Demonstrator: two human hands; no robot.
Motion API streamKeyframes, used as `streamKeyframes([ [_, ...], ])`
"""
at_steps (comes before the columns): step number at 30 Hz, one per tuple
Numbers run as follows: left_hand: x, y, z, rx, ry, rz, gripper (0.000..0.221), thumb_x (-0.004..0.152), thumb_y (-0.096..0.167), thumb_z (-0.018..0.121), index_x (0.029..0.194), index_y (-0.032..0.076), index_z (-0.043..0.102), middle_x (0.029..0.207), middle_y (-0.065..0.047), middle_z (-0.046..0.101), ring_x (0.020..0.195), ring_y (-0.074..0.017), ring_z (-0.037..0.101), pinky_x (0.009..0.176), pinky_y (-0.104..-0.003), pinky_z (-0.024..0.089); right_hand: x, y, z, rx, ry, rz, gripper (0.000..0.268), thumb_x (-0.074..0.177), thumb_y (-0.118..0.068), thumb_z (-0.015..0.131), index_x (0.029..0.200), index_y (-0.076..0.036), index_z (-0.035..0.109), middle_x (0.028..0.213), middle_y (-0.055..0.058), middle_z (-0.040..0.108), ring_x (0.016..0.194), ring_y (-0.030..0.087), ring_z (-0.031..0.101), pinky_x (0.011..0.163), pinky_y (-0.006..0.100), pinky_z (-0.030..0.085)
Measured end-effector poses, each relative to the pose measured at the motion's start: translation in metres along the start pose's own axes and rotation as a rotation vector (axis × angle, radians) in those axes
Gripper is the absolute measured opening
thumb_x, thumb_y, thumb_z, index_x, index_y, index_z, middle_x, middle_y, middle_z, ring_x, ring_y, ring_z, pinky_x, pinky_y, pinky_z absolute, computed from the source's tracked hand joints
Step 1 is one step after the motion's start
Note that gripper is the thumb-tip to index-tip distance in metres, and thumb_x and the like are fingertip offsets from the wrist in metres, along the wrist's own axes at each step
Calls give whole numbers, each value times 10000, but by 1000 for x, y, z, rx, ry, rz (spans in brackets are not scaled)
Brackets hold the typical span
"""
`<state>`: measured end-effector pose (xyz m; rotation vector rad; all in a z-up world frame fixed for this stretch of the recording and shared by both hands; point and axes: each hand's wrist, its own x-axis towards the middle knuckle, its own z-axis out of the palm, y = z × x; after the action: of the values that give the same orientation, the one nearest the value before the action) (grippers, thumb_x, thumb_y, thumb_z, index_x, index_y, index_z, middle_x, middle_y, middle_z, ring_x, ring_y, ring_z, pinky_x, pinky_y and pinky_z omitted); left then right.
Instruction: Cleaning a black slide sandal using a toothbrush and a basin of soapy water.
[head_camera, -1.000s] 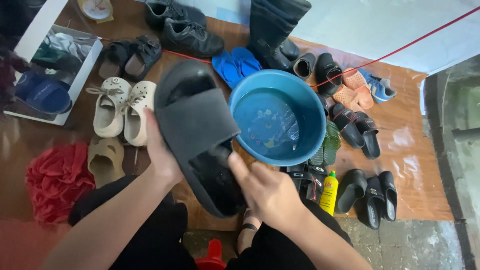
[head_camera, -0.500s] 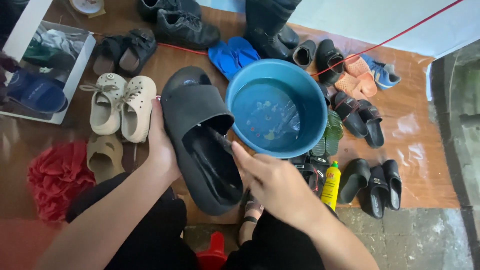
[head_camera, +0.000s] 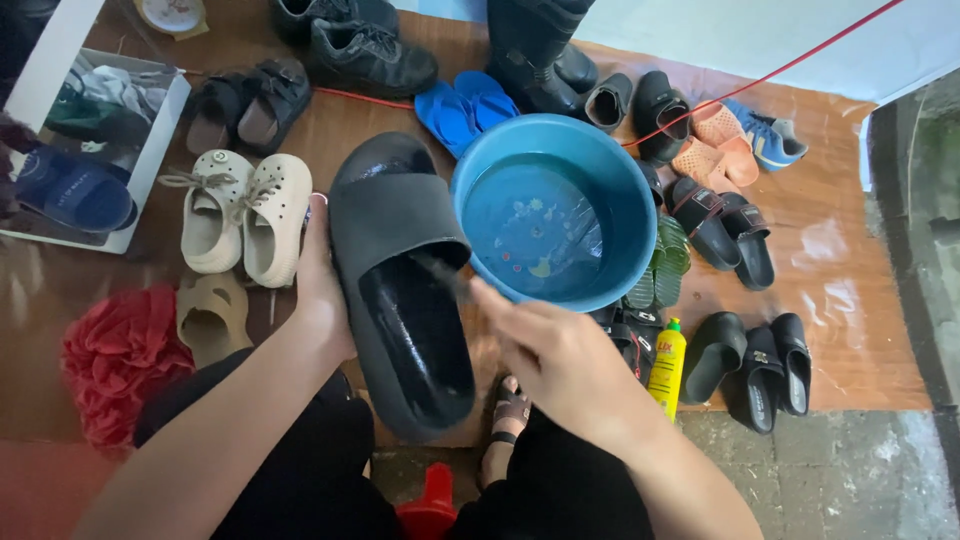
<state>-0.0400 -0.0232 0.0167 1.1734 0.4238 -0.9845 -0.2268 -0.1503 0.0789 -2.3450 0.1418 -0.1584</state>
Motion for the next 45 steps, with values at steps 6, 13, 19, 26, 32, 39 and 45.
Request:
streamKeyframes([
  [6, 2, -4, -2, -28, -19, 95, 1048, 688, 734, 389, 1559, 152, 397, 1544, -154, 499, 1311, -315, 532, 1067, -459, 379, 0, 2, -1, 98, 9, 35, 522, 816, 56, 604, 1333, -10, 636, 760, 64, 704, 568, 163, 614, 563, 305, 500],
  [13, 4, 0, -11, -99, -37, 183, 1002, 718, 722, 388, 1547, 160, 395, 1574, -123, 476, 1365, -305, 493, 1107, -482, 363, -4, 13, -6, 135, -51, 21, 464, 881, 14, 621, 1345, 1, 636, 800, 66, 728, 570, 160, 613, 545, 313, 473],
  [19, -3, 9, -13, -76, -21, 226, 1020, 716, 726, 397, 1557, 148, 386, 1585, -133, 468, 1385, -297, 488, 1114, -460, 367, -6, 15, -9, 68, -44, 38, 417, 879, -49, 670, 1294, -58, 696, 794, 42, 727, 532, 154, 610, 507, 309, 476],
  [26, 0, 27, -12, -148, 153, 102, 1049, 638, 785, 611, 1519, 247, 424, 1541, -57, 530, 1417, -267, 544, 1158, -498, 422, 2, 36, 7, -170, 63, -24, 422, 957, -76, 594, 1363, -145, 688, 825, 144, 773, 666, 341, 756, 505, 378, 589],
  [32, -1, 24, -15, -84, 73, 137, 995, 728, 800, 479, 1557, 254, 405, 1622, -86, 450, 1474, -325, 467, 1192, -481, 384, 3, 48, 25, -523, 271, -53, 337, 952, -139, 648, 1261, -227, 749, 669, 14, 683, 523, 259, 670, 450, 332, 528],
  [39, 14, 15, -21, 30, 88, 143, 1055, 750, 838, 452, 1608, 243, 304, 1680, -86, 324, 1534, -325, 337, 1237, -480, 309, 1, 41, 57, -857, 389, -100, 387, 894, -185, 635, 1261, -260, 733, 631, -37, 592, 427, 201, 590, 376, 323, 447],
  [45, 16, 2, -19, 124, 90, 57, 988, 829, 813, 413, 1634, 279, 201, 1728, -17, 201, 1579, -293, 235, 1282, -442, 180, 9, 46, 65, -1000, 428, -140, 438, 909, -147, 584, 1329, -185, 702, 597, 12, 472, 361, 182, 461, 349, 303, 378],
])
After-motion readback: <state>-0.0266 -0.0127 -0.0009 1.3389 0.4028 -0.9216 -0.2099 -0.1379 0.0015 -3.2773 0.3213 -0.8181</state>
